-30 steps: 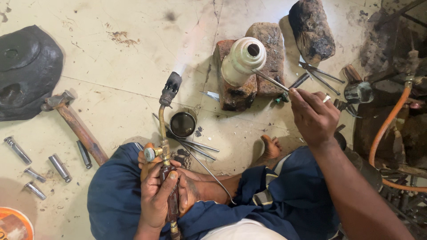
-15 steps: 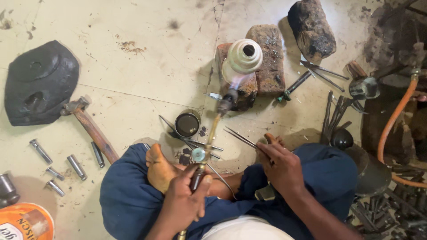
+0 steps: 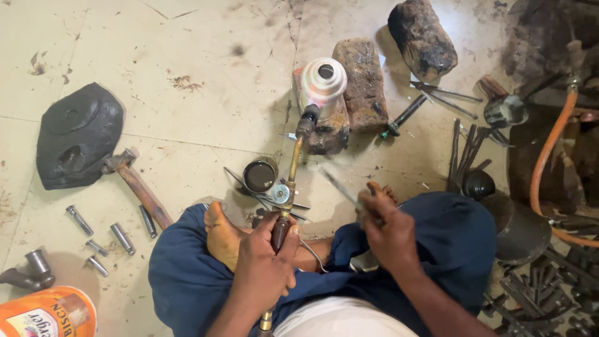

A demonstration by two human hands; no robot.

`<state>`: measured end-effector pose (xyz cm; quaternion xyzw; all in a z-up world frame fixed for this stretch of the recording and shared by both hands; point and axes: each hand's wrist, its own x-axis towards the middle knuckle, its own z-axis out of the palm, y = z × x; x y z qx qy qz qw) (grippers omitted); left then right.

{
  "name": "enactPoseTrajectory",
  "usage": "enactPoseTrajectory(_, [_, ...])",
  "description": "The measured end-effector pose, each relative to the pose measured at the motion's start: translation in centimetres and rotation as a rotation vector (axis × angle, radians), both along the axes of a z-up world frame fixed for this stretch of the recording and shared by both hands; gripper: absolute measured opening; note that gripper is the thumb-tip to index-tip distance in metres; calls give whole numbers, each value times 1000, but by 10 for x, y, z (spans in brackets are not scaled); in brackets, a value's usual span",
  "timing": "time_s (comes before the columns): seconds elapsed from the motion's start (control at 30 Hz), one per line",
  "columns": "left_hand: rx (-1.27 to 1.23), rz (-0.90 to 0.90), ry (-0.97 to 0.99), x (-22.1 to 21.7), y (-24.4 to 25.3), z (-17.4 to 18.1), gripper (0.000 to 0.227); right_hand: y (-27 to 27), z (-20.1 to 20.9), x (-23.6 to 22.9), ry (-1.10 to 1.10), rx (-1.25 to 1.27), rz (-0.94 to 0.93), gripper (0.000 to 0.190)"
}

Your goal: The person sits on the floor and uses a handheld blowtorch to heat a white ceramic object placed on bricks. They hold a metal rod in the other hand and occasionally insert it into the object's opening while applying the flame.

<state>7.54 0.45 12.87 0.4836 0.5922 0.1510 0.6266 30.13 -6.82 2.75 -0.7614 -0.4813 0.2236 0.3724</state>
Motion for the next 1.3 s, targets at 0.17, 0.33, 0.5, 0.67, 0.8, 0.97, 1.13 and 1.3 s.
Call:
enactPoseTrajectory(0.17, [-37, 10, 32, -1, -7, 4, 19, 24, -8, 37, -327, 123, -13, 22])
enactPoseTrajectory(0.33, [-28, 21, -5, -1, -10, 3, 17, 55, -23, 49, -351, 30, 33, 14])
enactPoseTrajectory(0.5, [-48, 43, -15, -5, -11, 2, 16, 79, -47, 45, -646, 169, 138, 9])
enactPoseTrajectory(0.67, [-42, 36, -47, -8, -7, -1, 17, 86, -64, 45, -699, 152, 158, 9])
enactPoseTrajectory(0.8, [-45, 22, -43, -8, -6, -4, 17, 86, -67, 47, -704, 156, 167, 10])
enactPoseTrajectory(0.97, [-57, 23, -40, -9, -5, -6, 18, 86, -64, 45, -713, 160, 179, 10])
enactPoseTrajectory(1.13, [-58, 4, -26, -11, -3, -6, 18, 86, -61, 45, -725, 163, 191, 11])
enactPoseTrajectory(1.3, [-44, 2, -34, -12, -3, -5, 18, 87, -59, 46, -735, 181, 198, 11])
